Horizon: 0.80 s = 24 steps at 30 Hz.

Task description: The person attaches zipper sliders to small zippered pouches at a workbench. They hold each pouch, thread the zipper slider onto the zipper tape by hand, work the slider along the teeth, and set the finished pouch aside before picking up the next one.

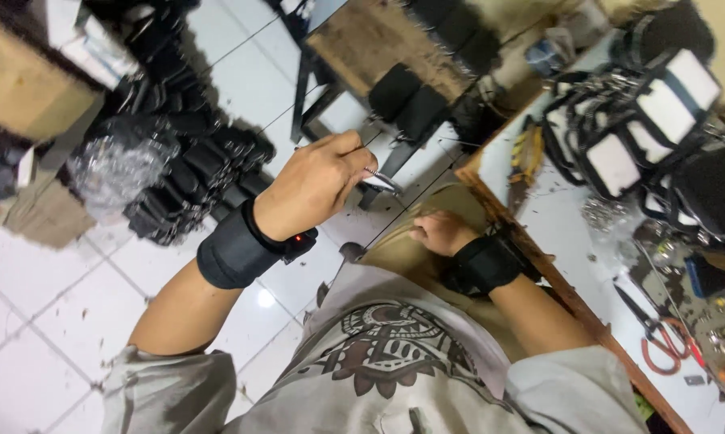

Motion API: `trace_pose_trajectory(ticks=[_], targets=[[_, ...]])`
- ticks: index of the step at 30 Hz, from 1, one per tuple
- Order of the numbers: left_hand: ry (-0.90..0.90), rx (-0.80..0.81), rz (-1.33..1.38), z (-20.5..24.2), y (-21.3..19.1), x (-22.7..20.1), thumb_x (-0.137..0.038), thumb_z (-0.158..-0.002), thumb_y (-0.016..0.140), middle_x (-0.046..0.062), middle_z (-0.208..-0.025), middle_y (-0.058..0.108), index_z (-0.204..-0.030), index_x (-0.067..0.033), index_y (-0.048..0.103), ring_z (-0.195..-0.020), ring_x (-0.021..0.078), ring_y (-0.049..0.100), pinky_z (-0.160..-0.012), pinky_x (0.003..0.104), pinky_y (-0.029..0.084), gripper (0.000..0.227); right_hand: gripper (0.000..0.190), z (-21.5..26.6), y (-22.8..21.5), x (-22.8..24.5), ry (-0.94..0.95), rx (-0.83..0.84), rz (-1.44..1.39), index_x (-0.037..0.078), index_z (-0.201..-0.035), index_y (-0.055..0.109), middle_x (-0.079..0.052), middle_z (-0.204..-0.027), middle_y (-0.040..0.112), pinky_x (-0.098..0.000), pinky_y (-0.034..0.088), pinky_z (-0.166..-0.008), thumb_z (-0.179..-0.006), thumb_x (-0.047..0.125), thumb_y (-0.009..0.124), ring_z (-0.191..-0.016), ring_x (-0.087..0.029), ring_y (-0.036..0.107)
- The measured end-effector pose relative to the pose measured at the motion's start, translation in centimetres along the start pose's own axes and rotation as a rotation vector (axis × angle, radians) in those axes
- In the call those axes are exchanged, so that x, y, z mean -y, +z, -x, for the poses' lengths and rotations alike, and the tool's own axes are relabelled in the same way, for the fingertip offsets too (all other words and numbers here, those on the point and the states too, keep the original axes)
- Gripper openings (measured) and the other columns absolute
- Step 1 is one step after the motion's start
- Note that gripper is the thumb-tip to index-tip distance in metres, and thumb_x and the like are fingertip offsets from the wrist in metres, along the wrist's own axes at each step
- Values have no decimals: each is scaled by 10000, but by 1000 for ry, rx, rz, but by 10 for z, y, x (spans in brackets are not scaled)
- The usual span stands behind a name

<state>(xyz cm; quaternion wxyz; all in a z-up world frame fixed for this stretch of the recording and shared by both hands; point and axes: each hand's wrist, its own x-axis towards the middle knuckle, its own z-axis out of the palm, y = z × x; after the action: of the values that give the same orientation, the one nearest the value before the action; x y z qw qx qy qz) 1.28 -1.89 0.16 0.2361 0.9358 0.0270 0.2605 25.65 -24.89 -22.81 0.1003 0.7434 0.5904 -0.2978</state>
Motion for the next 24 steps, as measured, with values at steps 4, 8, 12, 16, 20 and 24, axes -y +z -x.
trace_pose_trajectory(ticks=[4, 8, 12, 16, 20, 24], targets=[[145, 94, 45, -42, 6, -28, -190, -1051, 529, 71, -823, 506, -940, -95, 623, -737, 339, 596, -623, 406, 526, 174, 474, 82, -56, 30, -3, -304, -302, 73, -1287, 701, -182, -1219, 733, -455, 558, -975, -1033, 438, 536, -1143, -381, 695], [314, 181, 104, -92, 33, -76, -176, -1040, 541, 64, -818, 507, -941, -101, 619, -724, 336, 599, -629, 409, 535, 147, 417, 191, -112, 50, 143, -561, -440, 112, -1311, 669, -246, -1072, 729, -562, 585, -816, -989, 376, 659, -1017, -460, 692], [529, 341, 182, -136, 74, -138, -173, -1033, 550, 23, -792, 464, -912, -139, 595, -688, 324, 591, -596, 387, 522, 134, 551, 275, -105, 47, 241, -844, -666, 61, -1335, 643, -189, -1181, 718, -466, 607, -802, -874, 318, 797, -1053, -414, 709], [749, 484, 258, -166, 128, -216, -180, -1006, 595, 25, -795, 457, -927, -151, 593, -714, 338, 610, -593, 411, 527, 84, 273, 336, -46, 34, 310, -1062, -548, 7, -920, 669, -109, -751, 604, -380, 580, -568, -966, 265, 742, -693, -315, 683], [889, 615, 399, -169, 191, -288, -154, -1007, 601, 46, -789, 421, -945, -126, 578, -689, 396, 558, -585, 467, 518, 71, 432, 389, 11, 29, 501, -1192, -564, 74, -672, 466, 4, -562, 344, -320, 406, -450, -988, 231, 716, -476, -290, 484], [1000, 782, 431, -161, 235, -353, -98, -1013, 560, 48, -799, 427, -950, -140, 570, -703, 390, 548, -590, 487, 505, 77, 334, 430, 59, 37, 631, -1326, -621, 82, -668, 535, -34, -537, 421, -308, 400, -437, -951, 100, 711, -462, -323, 487]])
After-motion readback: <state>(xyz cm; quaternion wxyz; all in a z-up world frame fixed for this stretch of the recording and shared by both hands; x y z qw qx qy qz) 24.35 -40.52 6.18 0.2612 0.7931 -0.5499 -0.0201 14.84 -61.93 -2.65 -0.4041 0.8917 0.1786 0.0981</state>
